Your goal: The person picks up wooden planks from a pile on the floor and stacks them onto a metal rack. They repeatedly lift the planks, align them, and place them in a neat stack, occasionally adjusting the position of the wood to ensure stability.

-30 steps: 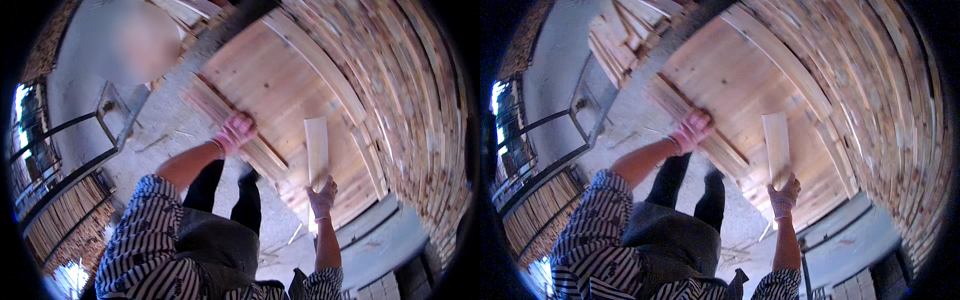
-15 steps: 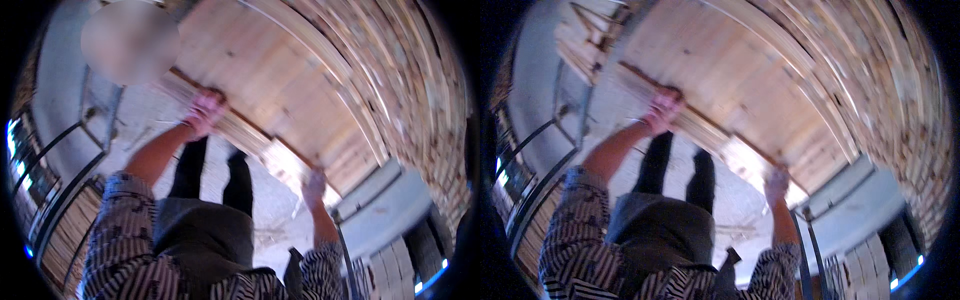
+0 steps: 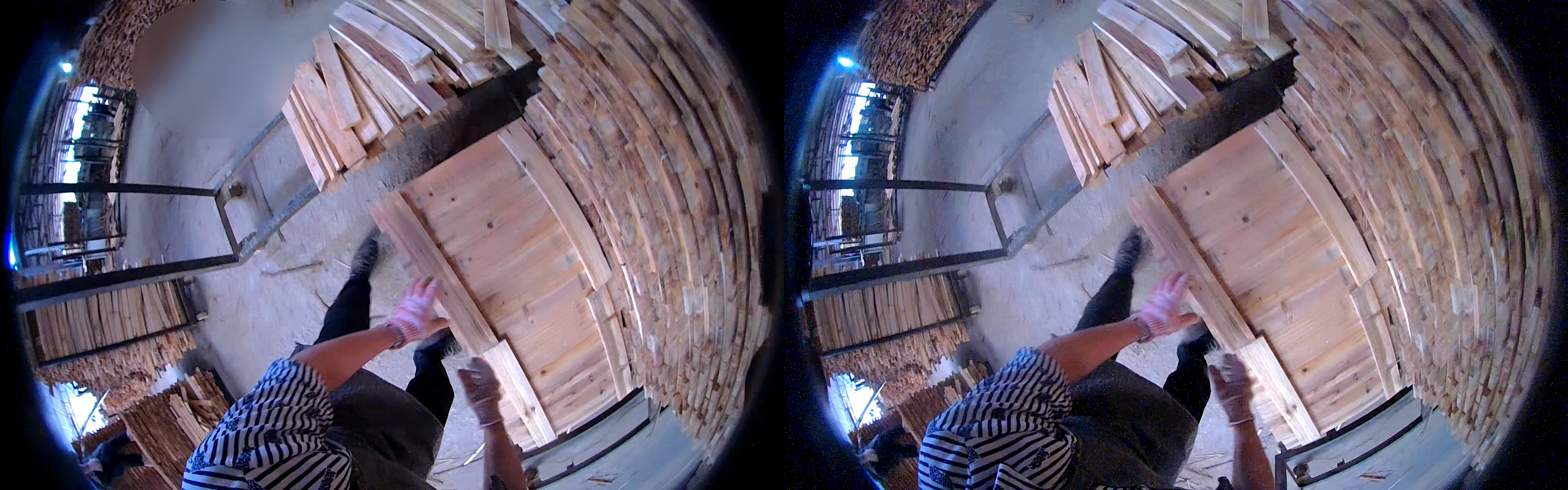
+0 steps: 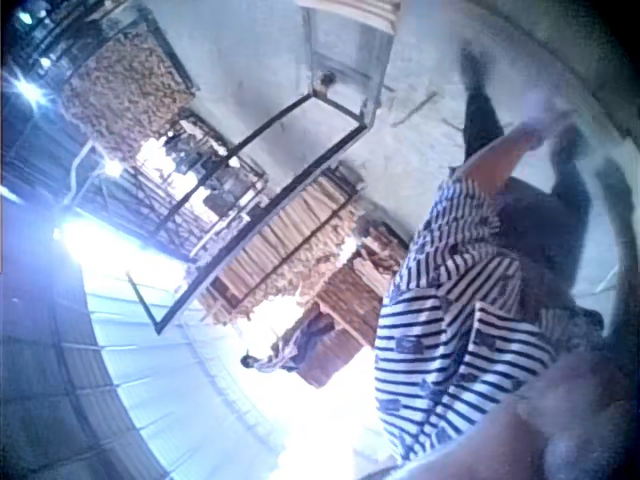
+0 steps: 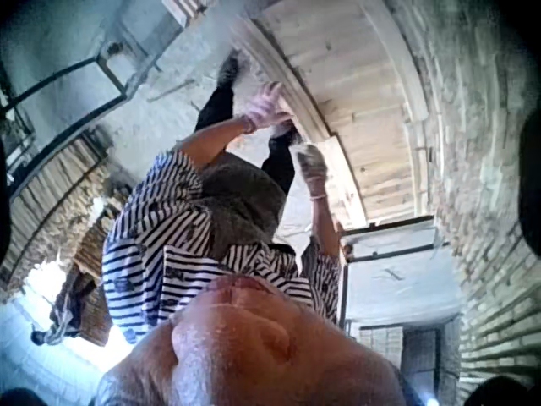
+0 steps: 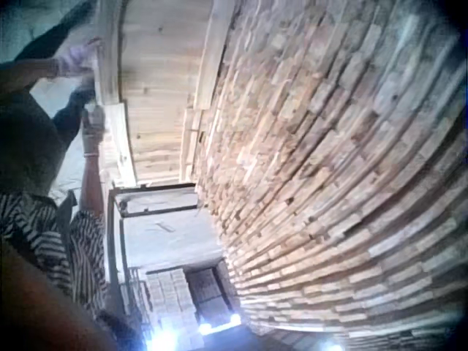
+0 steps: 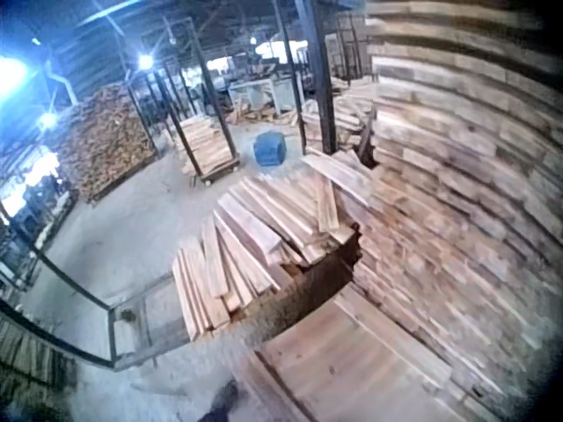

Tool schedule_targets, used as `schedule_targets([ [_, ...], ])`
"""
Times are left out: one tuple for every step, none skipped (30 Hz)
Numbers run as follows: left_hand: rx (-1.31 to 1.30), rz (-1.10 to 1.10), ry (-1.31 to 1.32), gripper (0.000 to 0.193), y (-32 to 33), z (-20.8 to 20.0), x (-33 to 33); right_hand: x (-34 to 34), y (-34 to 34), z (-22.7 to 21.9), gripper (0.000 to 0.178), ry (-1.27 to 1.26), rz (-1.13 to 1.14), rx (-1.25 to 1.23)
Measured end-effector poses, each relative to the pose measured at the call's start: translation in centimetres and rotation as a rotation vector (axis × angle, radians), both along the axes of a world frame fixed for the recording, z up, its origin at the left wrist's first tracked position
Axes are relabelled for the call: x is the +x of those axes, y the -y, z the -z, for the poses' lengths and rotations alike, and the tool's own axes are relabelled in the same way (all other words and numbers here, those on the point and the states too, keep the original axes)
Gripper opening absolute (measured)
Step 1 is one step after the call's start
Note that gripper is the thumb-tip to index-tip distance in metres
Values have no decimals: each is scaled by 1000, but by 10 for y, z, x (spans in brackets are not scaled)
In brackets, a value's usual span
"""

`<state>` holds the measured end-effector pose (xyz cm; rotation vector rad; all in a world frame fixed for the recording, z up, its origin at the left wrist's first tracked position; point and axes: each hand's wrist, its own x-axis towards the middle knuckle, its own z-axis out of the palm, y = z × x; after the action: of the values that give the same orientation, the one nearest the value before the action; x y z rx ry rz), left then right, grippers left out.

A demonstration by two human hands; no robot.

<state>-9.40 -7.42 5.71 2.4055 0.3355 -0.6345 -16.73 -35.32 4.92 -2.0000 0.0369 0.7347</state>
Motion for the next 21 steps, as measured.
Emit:
schedule_targets([
  [-9,-118,-23,95,-22,-7,-12,20,-41,-39,51,-148,-62,50],
  [-8,-188,28,92,-49,2,-21,14,-70,-36,50,-165,-44,152],
  [3,-264,69,88,-84,14,-31,16,-106,-44,45,-216,-17,279],
  [19,-428,12,83,-115,19,-30,20,-135,-40,42,-181,-127,216],
  [-80,-562,-83,82,-151,11,-17,32,-176,-46,43,-314,-52,295],
  [-116,-716,-147,80,-193,20,-16,46,-215,-49,51,-420,-136,334],
  [-94,-812,-102,77,-231,28,-15,60,-257,-45,49,-383,-201,351],
  [-163,-873,-127,78,-270,26,-3,73,-295,-34,47,-347,-259,356],
  [-254,-929,-100,76,-313,53,-2,79,-333,0,59,-411,-158,422],
  [-190,-910,-127,76,-339,38,29,84,-365,36,70,-483,-39,470],
  [-106,-911,-20,76,-376,63,27,103,-405,48,77,-390,2,421],
  [-273,-1012,-143,79,-415,75,43,134,-444,62,83,-290,43,372],
  [-248,-1031,-178,85,-441,76,60,165,-474,93,89,-358,87,311],
  [-601,-1239,1,70,-468,99,61,192,-501,108,89,-399,134,235],
  [-448,-1122,-156,97,-494,94,91,223,-520,126,88,-434,207,149],
  [-549,-1151,-124,97,-521,113,100,244,-537,136,85,-452,278,84],
  [-639,-1189,-86,96,-551,137,102,265,-558,145,82,-475,346,26],
  [-743,-1211,-52,96,-573,153,110,278,-563,164,84,-500,428,-7],
  [-856,-1221,-53,92,-595,171,123,287,-566,181,86,-522,511,-41],
  [-967,-1243,-64,89,-615,191,131,288,-572,190,87,-564,511,-14],
  [-1077,-1263,-68,85,-628,205,138,294,-580,195,88,-602,509,17],
])
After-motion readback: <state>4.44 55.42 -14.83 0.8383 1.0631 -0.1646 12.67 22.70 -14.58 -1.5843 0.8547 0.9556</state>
